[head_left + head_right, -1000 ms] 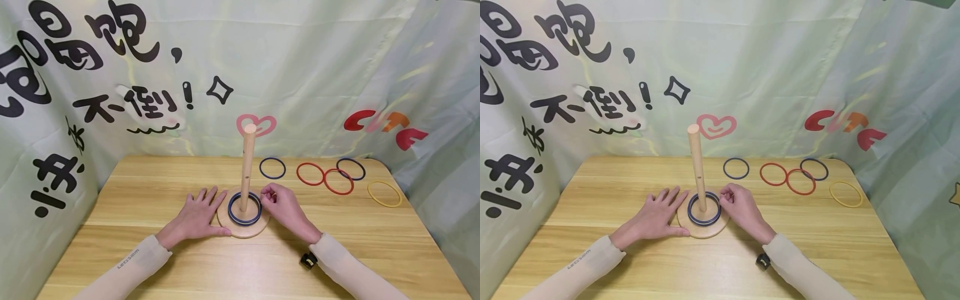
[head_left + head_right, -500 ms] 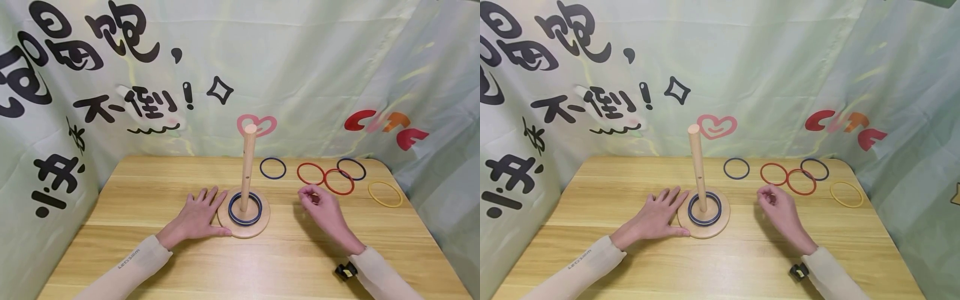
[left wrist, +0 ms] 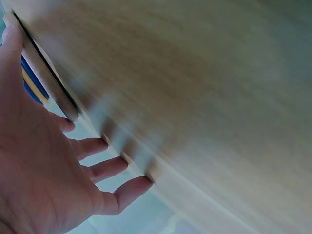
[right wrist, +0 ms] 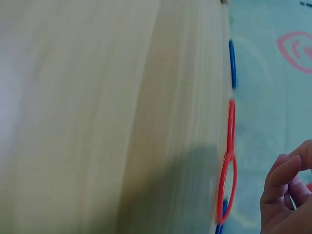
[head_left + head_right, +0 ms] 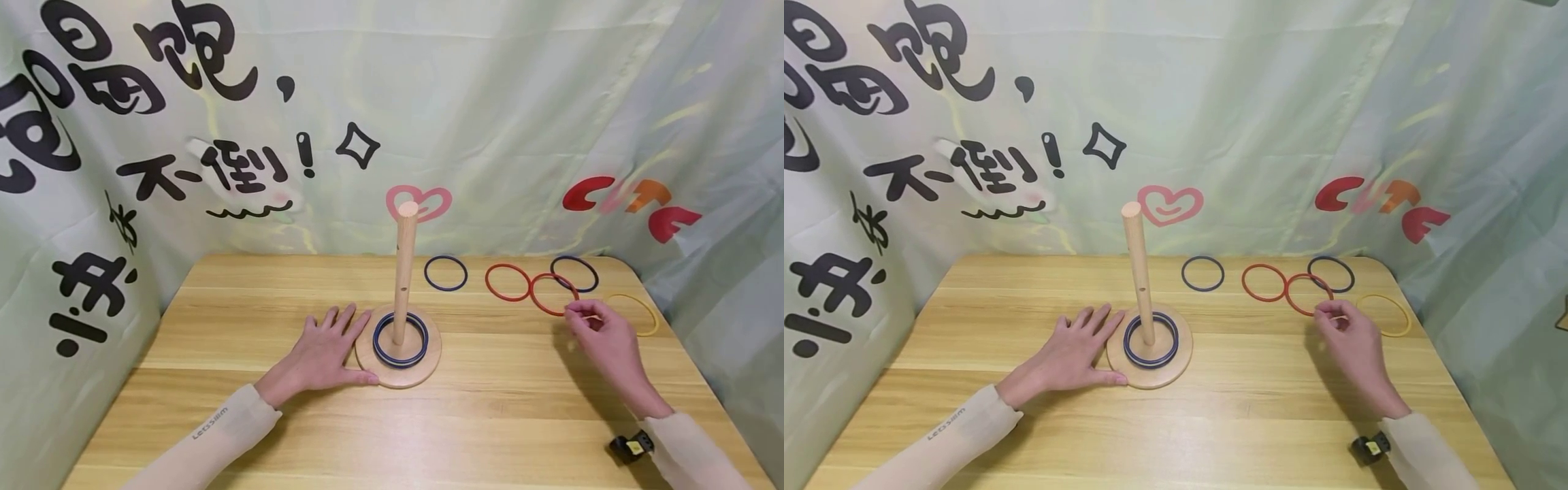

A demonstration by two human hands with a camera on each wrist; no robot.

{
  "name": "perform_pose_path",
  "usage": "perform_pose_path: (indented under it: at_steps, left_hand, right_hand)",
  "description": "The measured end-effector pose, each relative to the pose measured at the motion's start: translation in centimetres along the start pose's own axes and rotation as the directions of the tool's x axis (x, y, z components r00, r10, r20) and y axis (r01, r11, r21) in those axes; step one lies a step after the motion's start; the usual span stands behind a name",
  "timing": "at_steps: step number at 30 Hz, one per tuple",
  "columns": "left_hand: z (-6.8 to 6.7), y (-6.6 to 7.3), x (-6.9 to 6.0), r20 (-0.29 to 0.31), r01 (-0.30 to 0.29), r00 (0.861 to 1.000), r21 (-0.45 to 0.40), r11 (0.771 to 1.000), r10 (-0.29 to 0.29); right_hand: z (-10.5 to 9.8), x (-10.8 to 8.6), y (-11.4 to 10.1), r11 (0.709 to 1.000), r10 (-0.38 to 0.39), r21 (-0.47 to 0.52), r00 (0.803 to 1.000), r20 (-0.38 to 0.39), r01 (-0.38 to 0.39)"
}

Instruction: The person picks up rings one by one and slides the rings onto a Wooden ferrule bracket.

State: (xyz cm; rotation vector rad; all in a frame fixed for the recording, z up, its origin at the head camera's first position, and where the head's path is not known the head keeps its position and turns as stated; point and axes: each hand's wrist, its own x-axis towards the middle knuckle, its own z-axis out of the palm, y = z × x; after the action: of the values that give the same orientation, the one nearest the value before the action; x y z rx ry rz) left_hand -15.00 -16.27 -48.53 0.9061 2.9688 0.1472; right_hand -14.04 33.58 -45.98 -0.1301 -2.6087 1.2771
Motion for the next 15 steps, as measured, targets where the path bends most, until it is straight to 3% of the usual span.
perform_pose_path:
  at_steps: [7,15]
  left_hand:
    - [0.3,-0.2,-0.1,-0.015,-0.003,1.0,0.007,1.0,0.003]
    - [0.0,0.0,0.0,0.001,0.0,1.0,-0.001,1.0,0.0]
  right_hand:
    - [-2.9,0.9,2.7,0.992,0.091,-0.094,0.996,0.019,-0.089]
    - [-5.3,1.9,6.1,0.969,0.09,-0.239,0.993,0.076,-0.069]
